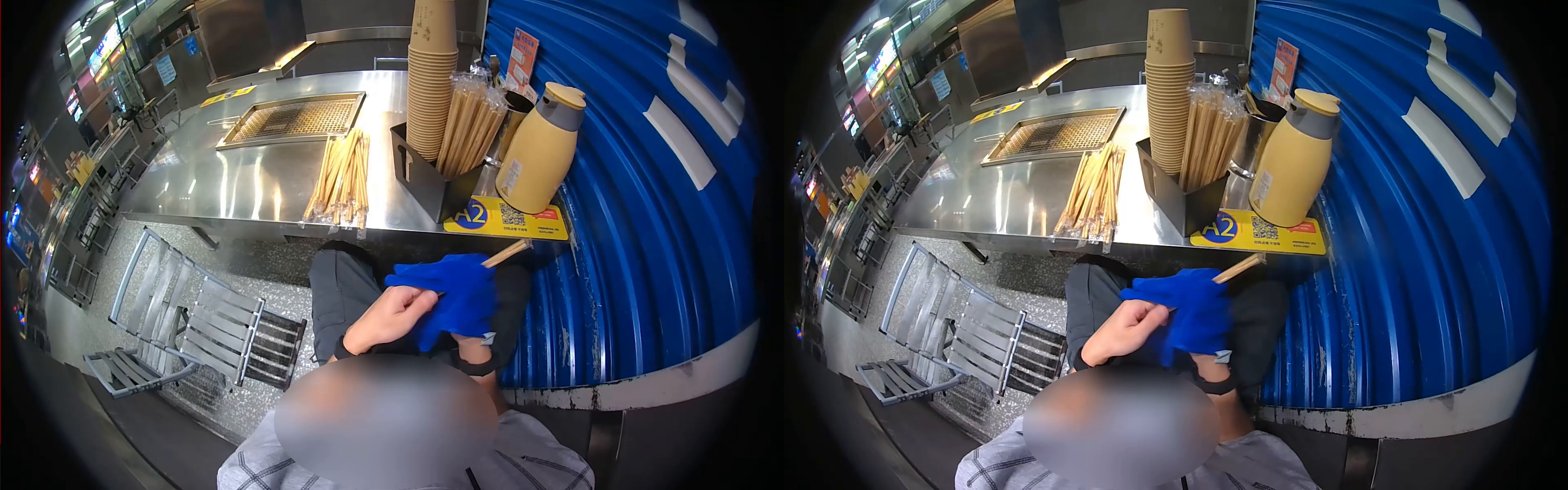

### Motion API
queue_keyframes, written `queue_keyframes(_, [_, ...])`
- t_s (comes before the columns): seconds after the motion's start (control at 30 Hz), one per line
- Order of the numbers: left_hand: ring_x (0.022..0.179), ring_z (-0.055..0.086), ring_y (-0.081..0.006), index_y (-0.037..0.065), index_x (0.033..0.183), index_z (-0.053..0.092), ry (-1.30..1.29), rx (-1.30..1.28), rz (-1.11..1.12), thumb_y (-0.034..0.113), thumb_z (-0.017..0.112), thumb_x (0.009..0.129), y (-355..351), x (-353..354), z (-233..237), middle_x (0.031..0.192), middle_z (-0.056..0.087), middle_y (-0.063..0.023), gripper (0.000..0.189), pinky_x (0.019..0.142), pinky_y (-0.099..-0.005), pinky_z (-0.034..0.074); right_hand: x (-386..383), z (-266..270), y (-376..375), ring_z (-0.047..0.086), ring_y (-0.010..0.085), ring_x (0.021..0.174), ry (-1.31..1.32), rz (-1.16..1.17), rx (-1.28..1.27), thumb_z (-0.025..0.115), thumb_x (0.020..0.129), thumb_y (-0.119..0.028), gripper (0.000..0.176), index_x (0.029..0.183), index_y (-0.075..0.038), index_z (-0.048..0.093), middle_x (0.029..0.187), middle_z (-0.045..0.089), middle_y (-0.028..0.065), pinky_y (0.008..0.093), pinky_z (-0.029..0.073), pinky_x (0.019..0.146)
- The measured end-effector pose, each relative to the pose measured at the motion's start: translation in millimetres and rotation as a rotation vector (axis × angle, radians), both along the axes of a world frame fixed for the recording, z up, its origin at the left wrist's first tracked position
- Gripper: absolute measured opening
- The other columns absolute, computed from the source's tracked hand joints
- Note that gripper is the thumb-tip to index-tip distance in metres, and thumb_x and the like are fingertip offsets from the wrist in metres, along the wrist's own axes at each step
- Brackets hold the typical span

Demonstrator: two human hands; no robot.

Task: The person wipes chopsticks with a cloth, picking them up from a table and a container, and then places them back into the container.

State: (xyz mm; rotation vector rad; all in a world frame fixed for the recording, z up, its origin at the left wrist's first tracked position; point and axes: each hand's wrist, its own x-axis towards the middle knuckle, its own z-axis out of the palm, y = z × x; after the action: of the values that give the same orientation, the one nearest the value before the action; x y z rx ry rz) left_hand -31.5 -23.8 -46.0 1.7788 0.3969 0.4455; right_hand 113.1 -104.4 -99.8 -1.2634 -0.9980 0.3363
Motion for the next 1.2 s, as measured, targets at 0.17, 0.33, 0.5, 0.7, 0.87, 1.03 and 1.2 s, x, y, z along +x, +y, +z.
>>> queue_keyframes(0.17, [0.056, 0.038, -0.0067, -0.001, 0.08, 0.056, 0.019, 0.122, -0.033, 0.021, 0.05, 0.097, -3.1, -2.7, 7.4, 0.059, 0.044, 0.0004, 0.029, 0.05, -0.0252, 0.034, 15.6, 44.7, -8.1, 0.059, 0.0299, 0.074, 0.099, 0.008, 0.184, 0.066, 0.069, -0.014, 0.016, 0.079, -0.007, 0.054, 0.08, 0.058, 0.0121, 0.0368, 0.046, 0.06])
queue_keyframes(0.33, [0.053, 0.046, -0.0137, -0.002, 0.081, 0.056, -0.097, 0.202, 0.043, 0.021, 0.048, 0.097, -6.2, 4.4, -0.6, 0.059, 0.051, -0.0085, 0.029, 0.052, -0.0294, 0.04, -11.5, 49.4, -3.1, 0.059, 0.0297, 0.074, -0.414, -0.084, 0.101, 0.066, 0.069, -0.014, 0.016, 0.079, -0.007, 0.054, 0.08, 0.058, 0.0119, 0.037, 0.046, 0.059])
queue_keyframes(0.5, [0.053, 0.052, -0.02, -0.002, 0.078, 0.056, -0.022, 0.233, 0.059, 0.019, 0.047, 0.097, -6.3, 0.8, -2.1, 0.062, 0.055, -0.0123, 0.03, 0.054, -0.0315, 0.043, -17.8, -0.4, -1.0, 0.056, 0.0288, 0.069, -0.488, -0.142, -0.162, 0.064, 0.071, -0.014, 0.015, 0.078, -0.007, 0.051, 0.078, 0.057, 0.0103, 0.0363, 0.044, 0.059])
queue_keyframes(0.7, [0.055, 0.052, -0.0206, -0.002, 0.078, 0.056, 0.016, 0.253, 0.031, 0.02, 0.046, 0.097, -2.3, -2.9, 2.7, 0.062, 0.054, -0.0122, 0.03, 0.055, -0.0312, 0.042, 29.2, 36.0, -7.4, 0.06, 0.0259, 0.073, -0.038, -0.099, 0.088, 0.062, 0.077, -0.029, 0.027, 0.087, -0.006, 0.053, 0.082, 0.059, 0.011, 0.0377, 0.045, 0.062])
queue_keyframes(0.87, [0.057, 0.05, -0.0144, -0.001, 0.076, 0.055, 0.022, 0.179, 0.0, 0.021, 0.045, 0.098, -2.9, 1.1, -0.1, 0.062, 0.053, -0.0075, 0.032, 0.056, -0.0293, 0.041, 12.1, 38.1, -6.6, 0.059, 0.0236, 0.072, -0.082, -0.055, 0.101, 0.06, 0.079, -0.024, 0.02, 0.084, -0.006, 0.053, 0.079, 0.058, 0.009, 0.0352, 0.045, 0.062])
queue_keyframes(1.03, [0.061, 0.046, -0.0076, -0.001, 0.076, 0.056, -0.035, 0.043, 0.023, 0.021, 0.046, 0.098, -4.2, 2.9, -12.4, 0.064, 0.052, 0.0001, 0.033, 0.056, -0.0258, 0.04, -21.2, 26.7, -2.9, 0.058, 0.0214, 0.071, -0.428, -0.048, -0.087, 0.058, 0.081, -0.019, 0.015, 0.081, -0.006, 0.053, 0.077, 0.057, 0.0069, 0.0328, 0.045, 0.062])
queue_keyframes(1.2, [0.061, 0.044, -0.0061, -0.001, 0.076, 0.058, 0.028, 0.057, 0.044, 0.024, 0.047, 0.098, 0.3, 0.3, -6.3, 0.064, 0.052, 0.0018, 0.035, 0.055, -0.0236, 0.038, 2.6, 42.1, -3.7, 0.056, 0.0185, 0.072, -0.328, -0.059, 0.008, 0.056, 0.085, -0.016, 0.011, 0.082, -0.006, 0.053, 0.077, 0.056, 0.0054, 0.0305, 0.045, 0.062])
